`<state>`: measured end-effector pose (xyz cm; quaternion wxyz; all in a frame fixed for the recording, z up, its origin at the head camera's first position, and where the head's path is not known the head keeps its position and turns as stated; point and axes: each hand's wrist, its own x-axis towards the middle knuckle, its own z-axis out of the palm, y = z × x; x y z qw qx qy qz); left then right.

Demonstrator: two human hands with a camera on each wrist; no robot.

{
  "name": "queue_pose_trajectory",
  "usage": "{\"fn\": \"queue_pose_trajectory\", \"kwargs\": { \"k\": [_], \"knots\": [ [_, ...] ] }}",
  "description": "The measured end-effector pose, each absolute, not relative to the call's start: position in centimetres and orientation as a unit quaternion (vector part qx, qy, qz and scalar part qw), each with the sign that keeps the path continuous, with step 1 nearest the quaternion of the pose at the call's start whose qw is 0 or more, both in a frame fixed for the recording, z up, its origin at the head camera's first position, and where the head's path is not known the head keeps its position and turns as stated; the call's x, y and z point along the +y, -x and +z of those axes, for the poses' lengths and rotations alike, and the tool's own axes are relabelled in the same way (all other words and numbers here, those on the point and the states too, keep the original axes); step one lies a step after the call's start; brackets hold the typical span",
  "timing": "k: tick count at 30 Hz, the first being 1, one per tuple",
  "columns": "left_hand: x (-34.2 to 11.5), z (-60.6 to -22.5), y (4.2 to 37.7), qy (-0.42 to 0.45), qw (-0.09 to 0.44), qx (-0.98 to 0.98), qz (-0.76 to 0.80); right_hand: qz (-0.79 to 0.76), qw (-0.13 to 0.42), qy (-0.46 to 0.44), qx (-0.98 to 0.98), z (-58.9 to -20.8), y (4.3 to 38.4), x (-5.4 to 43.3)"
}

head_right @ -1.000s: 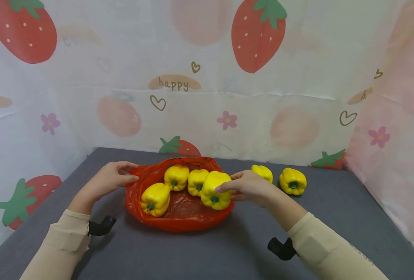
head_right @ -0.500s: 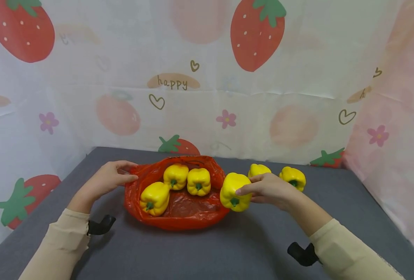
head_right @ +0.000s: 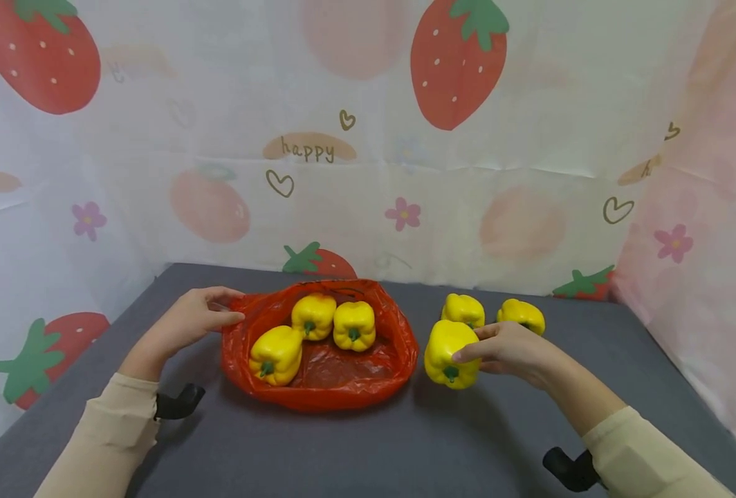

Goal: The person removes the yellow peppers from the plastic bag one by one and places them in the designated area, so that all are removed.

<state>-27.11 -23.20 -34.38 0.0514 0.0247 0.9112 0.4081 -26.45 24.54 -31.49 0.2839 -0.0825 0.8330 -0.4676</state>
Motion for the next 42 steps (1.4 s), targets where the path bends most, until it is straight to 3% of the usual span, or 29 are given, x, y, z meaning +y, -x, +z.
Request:
{"fn": "queue_pose_trajectory", "kwargs": {
  "k": [42],
  "knots": [
    [-23.3, -34.4, 27.0, -0.028, 0.048, 0.909, 0.413, -0.467, 0.344, 0.032, 0.814, -36.4, 28.7, 30.0]
  ]
}}
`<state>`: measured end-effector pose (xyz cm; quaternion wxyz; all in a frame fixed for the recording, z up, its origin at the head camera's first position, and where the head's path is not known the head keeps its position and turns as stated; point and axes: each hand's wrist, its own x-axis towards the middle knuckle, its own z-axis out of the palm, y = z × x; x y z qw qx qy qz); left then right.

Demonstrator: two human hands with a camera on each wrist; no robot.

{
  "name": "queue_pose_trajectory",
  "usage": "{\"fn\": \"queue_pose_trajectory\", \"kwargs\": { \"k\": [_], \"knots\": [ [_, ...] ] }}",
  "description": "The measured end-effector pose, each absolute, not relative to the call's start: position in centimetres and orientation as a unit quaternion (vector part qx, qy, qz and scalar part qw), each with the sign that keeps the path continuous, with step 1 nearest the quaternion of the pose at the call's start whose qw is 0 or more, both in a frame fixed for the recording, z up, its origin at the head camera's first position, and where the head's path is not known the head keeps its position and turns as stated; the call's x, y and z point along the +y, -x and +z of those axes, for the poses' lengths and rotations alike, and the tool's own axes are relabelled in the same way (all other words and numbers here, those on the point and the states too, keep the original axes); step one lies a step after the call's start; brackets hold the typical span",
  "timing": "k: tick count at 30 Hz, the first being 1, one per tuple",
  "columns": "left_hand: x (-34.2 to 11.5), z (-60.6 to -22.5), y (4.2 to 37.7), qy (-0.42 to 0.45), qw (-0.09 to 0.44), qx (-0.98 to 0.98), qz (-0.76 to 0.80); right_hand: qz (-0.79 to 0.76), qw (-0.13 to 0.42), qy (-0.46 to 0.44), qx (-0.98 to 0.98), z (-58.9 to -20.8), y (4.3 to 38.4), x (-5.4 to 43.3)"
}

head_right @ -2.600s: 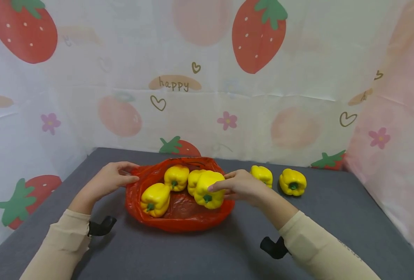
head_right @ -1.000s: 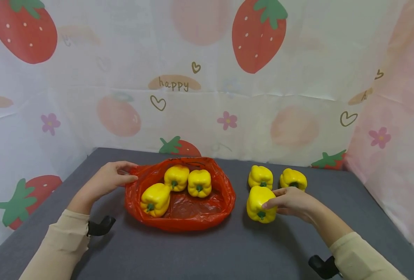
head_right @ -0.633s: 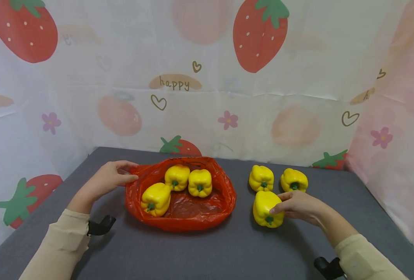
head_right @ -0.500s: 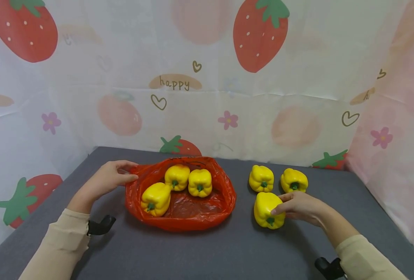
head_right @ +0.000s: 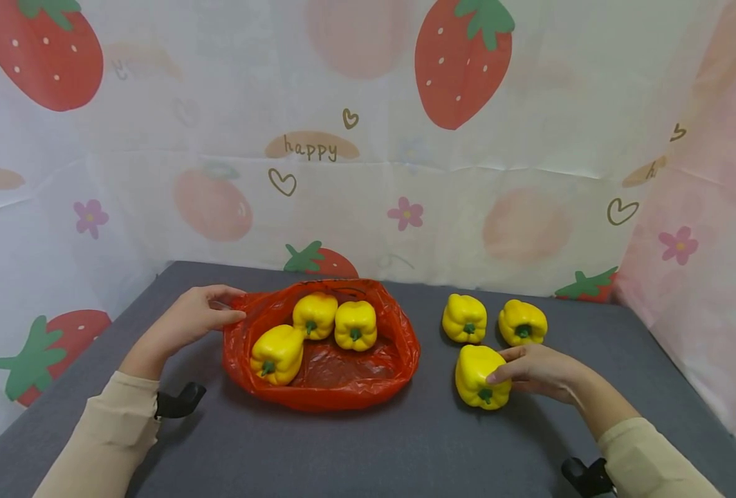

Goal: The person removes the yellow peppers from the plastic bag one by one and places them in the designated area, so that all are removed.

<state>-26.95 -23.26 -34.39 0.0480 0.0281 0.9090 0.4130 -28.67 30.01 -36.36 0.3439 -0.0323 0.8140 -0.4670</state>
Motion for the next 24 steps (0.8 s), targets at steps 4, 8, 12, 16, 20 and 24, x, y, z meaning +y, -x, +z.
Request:
{"fn": "queue_pose_trajectory", "kwargs": {
  "k": [4, 8, 12, 16, 20, 24],
  "knots": [
    [-23.26, -34.39, 26.92, -0.028, 0.048, 0.909, 0.414, -0.471, 0.346, 0.033, 0.810, -36.57, 28.76, 30.18],
    [-23.25, -34.35, 26.88, -0.029, 0.047, 0.909, 0.413, -0.475, 0.349, 0.033, 0.807, -36.72, 28.91, 30.33],
    [-23.25, -34.33, 26.87, -0.029, 0.046, 0.909, 0.412, -0.475, 0.350, 0.036, 0.807, -36.75, 28.95, 30.38],
    [-23.23, -34.38, 26.91, -0.029, 0.046, 0.910, 0.412, -0.477, 0.351, 0.037, 0.805, -36.71, 28.83, 30.29],
    [-23.20, -34.37, 26.92, -0.030, 0.046, 0.910, 0.411, -0.476, 0.352, 0.033, 0.805, -36.69, 28.84, 30.25],
    [-23.17, -34.34, 26.90, -0.032, 0.045, 0.910, 0.411, -0.476, 0.352, 0.026, 0.806, -36.76, 28.90, 30.15]
  ]
}}
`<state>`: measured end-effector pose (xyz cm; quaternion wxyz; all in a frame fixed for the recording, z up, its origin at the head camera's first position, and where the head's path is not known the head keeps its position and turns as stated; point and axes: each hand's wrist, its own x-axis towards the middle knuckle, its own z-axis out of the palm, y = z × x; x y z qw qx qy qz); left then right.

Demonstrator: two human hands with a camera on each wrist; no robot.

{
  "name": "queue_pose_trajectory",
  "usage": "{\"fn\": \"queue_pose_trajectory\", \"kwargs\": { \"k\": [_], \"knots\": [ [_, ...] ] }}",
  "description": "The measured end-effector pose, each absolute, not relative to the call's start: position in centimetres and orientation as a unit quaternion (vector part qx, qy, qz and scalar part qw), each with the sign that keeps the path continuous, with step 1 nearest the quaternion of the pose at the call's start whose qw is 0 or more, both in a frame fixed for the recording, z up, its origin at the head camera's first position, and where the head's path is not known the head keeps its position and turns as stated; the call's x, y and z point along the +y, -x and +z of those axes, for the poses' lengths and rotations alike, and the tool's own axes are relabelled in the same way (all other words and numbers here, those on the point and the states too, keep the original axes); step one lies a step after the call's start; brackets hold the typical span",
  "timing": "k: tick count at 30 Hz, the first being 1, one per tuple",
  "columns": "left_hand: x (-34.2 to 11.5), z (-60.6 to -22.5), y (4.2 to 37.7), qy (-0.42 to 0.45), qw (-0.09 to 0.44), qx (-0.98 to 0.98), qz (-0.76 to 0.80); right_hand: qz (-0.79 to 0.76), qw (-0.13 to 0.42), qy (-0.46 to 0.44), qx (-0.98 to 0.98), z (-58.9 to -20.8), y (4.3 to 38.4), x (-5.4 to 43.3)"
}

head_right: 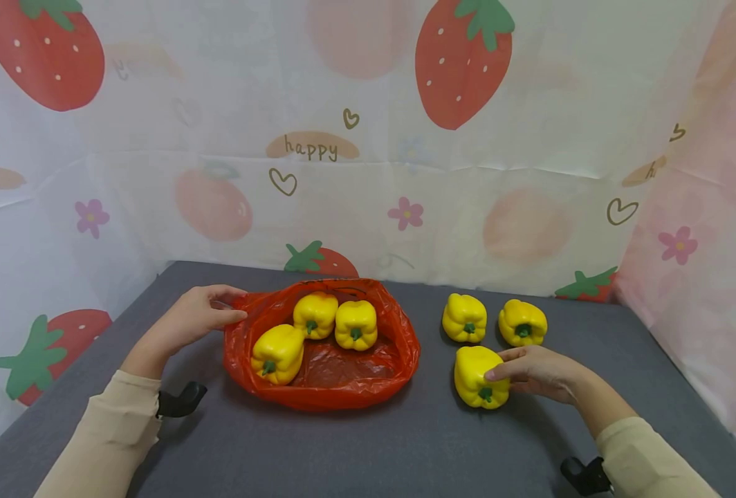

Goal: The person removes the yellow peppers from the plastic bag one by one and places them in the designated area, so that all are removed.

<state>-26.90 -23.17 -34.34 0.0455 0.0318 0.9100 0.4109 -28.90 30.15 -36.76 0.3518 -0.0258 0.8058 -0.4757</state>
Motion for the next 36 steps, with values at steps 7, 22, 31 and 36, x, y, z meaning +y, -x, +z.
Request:
{"fn": "queue_pose_trajectory", "kwargs": {
  "k": [7, 22, 31, 36],
  "knots": [
    [-23.2, -34.4, 26.9, -0.033, 0.045, 0.908, 0.415, -0.479, 0.350, 0.018, 0.805, -36.7, 28.7, 29.8],
    [-23.3, -34.5, 26.9, -0.033, 0.047, 0.908, 0.415, -0.452, 0.299, 0.038, 0.840, -35.3, 28.0, 29.5],
    [-23.1, -34.3, 26.8, -0.031, 0.048, 0.909, 0.413, -0.415, 0.214, 0.072, 0.881, -32.4, 26.6, 27.0],
    [-23.2, -34.2, 26.7, -0.030, 0.049, 0.909, 0.412, -0.454, 0.198, 0.075, 0.865, -31.6, 25.8, 23.7]
  ]
}}
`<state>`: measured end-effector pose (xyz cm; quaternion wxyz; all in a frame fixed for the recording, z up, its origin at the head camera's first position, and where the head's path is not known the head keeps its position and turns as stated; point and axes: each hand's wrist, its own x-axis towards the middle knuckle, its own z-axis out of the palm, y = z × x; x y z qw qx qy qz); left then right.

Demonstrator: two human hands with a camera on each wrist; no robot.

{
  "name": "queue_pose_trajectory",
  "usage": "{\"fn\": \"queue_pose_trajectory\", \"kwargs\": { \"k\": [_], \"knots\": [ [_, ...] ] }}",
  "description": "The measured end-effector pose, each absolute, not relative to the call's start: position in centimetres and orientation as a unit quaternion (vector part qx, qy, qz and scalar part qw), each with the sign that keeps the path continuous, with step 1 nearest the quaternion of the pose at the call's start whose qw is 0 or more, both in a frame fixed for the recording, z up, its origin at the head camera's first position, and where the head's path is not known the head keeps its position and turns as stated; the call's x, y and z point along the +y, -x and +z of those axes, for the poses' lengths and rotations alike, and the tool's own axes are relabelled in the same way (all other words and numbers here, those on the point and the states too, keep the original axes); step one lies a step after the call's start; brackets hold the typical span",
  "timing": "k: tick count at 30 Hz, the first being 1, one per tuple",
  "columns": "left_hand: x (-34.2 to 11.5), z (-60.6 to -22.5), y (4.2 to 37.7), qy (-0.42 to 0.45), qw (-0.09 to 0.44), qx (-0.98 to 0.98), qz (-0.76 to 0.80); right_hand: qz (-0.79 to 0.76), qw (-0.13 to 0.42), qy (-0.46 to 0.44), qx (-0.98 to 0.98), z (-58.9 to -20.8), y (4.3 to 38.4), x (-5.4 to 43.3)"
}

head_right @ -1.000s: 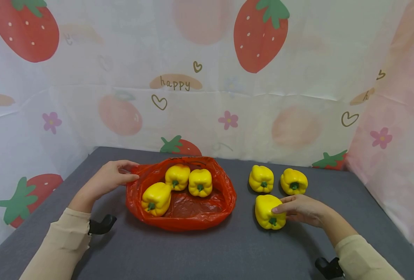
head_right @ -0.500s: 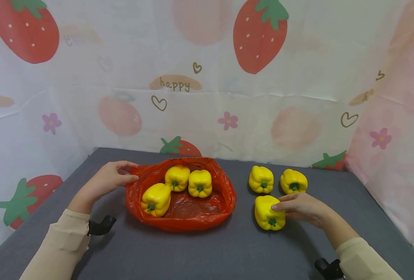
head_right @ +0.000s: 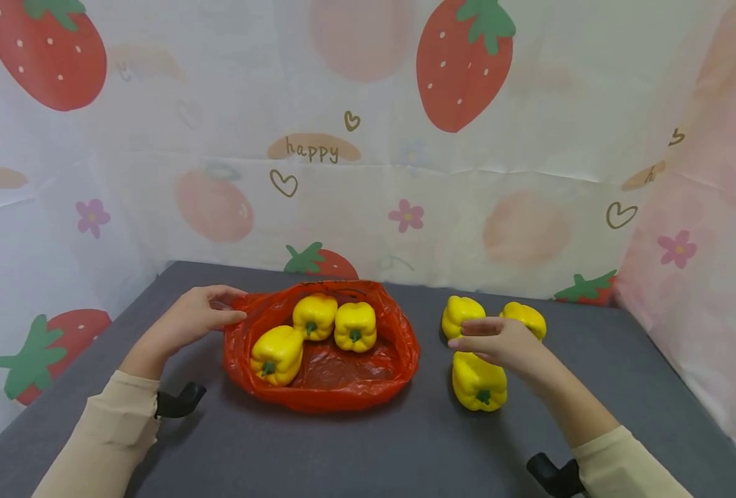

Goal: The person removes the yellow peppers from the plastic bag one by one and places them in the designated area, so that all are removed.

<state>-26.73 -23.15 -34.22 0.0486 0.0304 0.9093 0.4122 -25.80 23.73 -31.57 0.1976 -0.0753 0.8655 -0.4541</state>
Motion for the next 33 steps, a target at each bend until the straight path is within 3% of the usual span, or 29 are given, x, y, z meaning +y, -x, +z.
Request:
{"fn": "queue_pose_trajectory", "kwargs": {
  "k": [16, 33],
  "knots": [
    [-23.3, -34.4, 26.9, -0.030, 0.046, 0.909, 0.414, -0.565, 0.236, 0.113, 0.783, -33.4, 26.7, 13.4],
    [-23.2, -34.4, 27.1, -0.031, 0.042, 0.908, 0.417, -0.608, 0.311, 0.103, 0.723, -35.1, 28.0, 6.9]
  ]
}}
